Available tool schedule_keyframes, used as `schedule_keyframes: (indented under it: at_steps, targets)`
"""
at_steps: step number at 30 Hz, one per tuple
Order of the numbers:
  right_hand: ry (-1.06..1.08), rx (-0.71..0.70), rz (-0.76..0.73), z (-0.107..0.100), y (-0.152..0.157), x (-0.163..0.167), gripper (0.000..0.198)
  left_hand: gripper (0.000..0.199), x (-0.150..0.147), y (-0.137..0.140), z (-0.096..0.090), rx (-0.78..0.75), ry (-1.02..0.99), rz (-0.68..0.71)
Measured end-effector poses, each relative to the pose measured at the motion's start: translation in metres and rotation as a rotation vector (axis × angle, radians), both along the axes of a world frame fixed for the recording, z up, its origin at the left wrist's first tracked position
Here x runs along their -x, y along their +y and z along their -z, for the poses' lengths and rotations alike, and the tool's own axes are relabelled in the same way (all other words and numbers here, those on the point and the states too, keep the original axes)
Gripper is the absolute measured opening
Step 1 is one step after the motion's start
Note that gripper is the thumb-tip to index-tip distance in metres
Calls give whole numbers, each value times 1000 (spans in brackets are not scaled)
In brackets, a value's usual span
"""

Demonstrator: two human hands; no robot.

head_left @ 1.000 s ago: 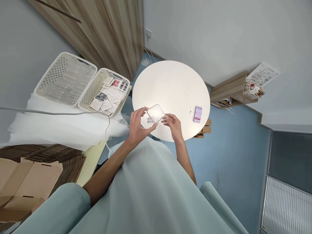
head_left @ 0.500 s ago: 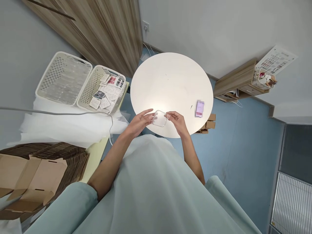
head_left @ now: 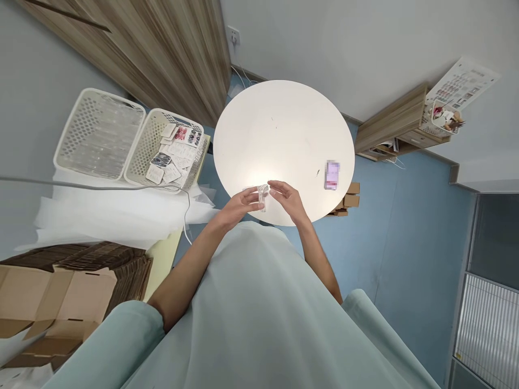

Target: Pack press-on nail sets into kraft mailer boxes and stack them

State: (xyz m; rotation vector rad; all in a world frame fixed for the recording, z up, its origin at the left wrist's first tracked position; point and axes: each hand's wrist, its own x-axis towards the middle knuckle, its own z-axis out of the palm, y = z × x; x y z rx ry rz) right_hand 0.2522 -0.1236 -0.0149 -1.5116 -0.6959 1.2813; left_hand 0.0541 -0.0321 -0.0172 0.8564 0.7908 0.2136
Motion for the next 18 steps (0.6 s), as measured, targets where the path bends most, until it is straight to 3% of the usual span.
schedule_keyframes:
  at_steps: [3,6,18]
  targets:
    - [6,57,-22,1,-1,9,74,110,3,5,2,-89,169,-53]
    - [50,64,-47,1,-2,17,78,116,8,8,3,-140,197,-46]
    - [130,98,-59,7,1,29,73,110,24,10,16,-90,170,19]
